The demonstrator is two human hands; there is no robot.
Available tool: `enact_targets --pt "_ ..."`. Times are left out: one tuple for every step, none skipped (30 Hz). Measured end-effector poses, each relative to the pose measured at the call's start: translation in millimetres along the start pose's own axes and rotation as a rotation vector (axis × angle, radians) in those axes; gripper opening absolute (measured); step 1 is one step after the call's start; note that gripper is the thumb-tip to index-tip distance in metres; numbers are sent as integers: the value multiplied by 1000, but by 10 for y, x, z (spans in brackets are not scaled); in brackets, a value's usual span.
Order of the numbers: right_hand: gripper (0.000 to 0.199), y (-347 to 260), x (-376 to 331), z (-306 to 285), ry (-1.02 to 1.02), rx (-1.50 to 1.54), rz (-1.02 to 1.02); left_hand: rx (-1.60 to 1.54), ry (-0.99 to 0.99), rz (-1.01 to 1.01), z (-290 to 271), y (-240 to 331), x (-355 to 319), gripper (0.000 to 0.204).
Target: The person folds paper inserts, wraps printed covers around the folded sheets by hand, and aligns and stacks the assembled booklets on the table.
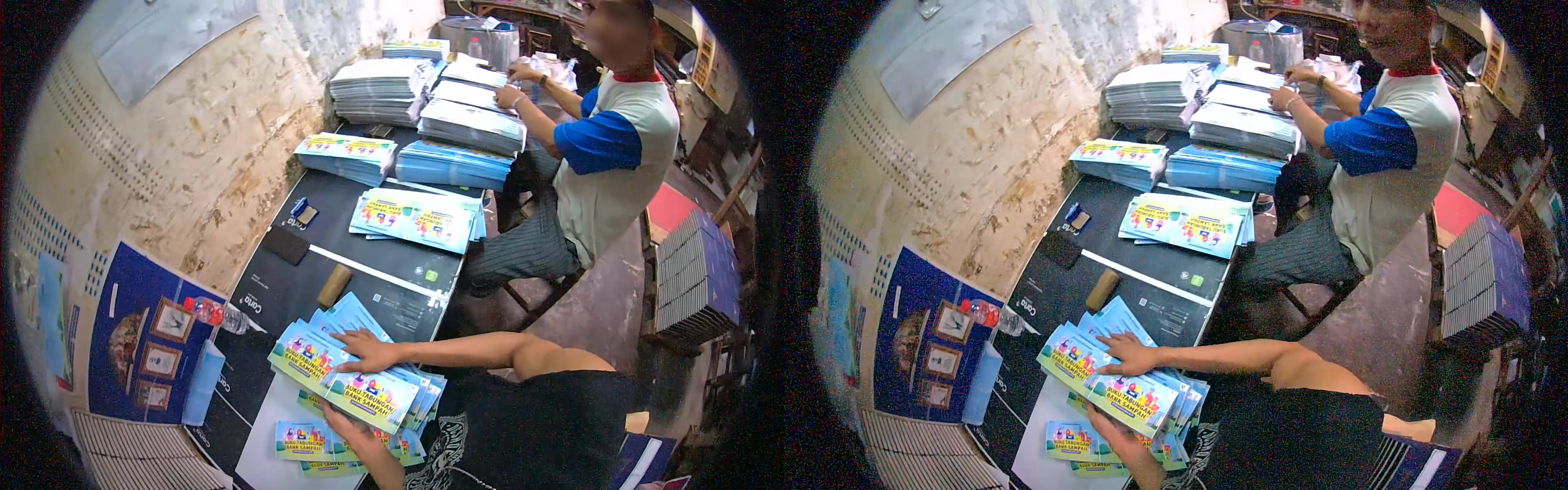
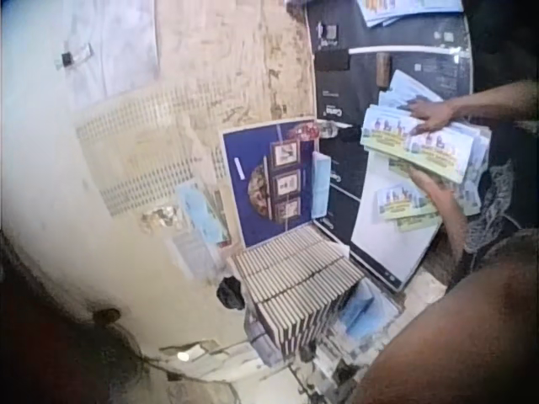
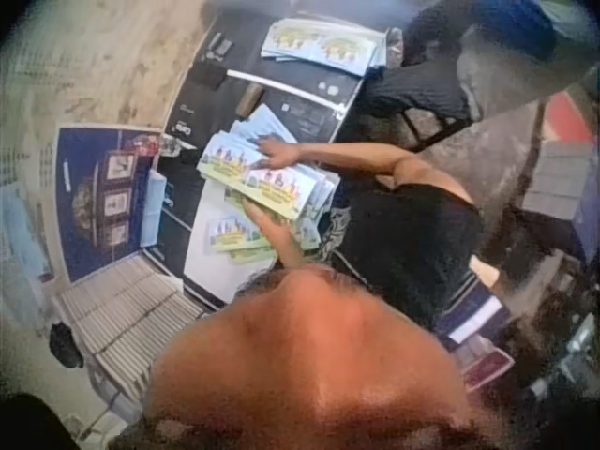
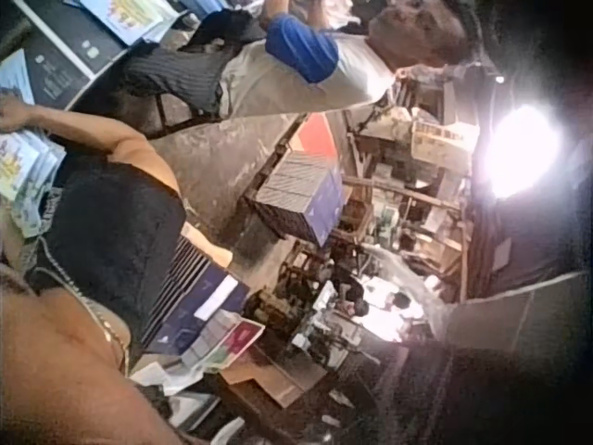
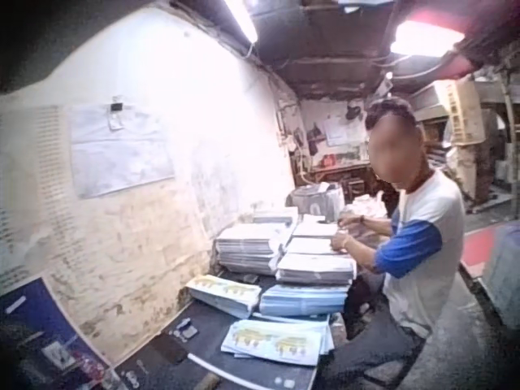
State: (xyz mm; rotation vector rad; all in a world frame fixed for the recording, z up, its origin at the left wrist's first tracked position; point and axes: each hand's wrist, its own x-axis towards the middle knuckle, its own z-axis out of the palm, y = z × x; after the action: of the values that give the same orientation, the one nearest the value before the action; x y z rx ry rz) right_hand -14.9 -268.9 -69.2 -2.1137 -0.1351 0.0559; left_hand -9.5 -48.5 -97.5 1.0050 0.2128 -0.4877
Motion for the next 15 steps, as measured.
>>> enact_targets --pt "77 38 21 -7 -17 -44 -4 -48 33 25 14 16 -29 64" --pt "77 61 32 12 -7 -44 6 -97 69 51 18 51 -77 65" --pt "78 47 27 25 20 -1 -11 -96 65 44 -58 103 -131 65" --pt "82 -7 2 -15 45 41 -30 -45 119 120 -172 179 -166 66" --pt "87 -62 -50 -44 93 94 -66 7 174 197 -261 228 -206 68" --pt "87 -91 -77 -41 91 97 -67 8 178 198 -281 280 -293 68" --pt "85 -99 -87 -5 90 -47 -49 56 178 245 -296 350 -381 69" --pt "84 -103 -93 28 87 -189 -33 105 180 293 -303 432 -490 70" --pt "83 -116 -115 86 92 -287 -76 24 286 273 -93 552 -647 71" --pt "70 -94 -113 135 89 -403 -99 31 311 283 -208 592 -667 71" --pt "61 -53 -106 163 103 -449 -99 523 193 542 -373 607 -630 68" --pt "53 -30 -92 191 105 -496 -105 1021 70 767 -560 583 -621 65" --pt "48 9 -85 189 108 -506 -124 814 157 601 -455 532 -603 64" --pt "44 41 -86 170 110 -514 -141 585 251 463 -322 485 -573 64" --pt "43 55 -68 170 104 -477 -100 415 286 384 24 502 -541 63"
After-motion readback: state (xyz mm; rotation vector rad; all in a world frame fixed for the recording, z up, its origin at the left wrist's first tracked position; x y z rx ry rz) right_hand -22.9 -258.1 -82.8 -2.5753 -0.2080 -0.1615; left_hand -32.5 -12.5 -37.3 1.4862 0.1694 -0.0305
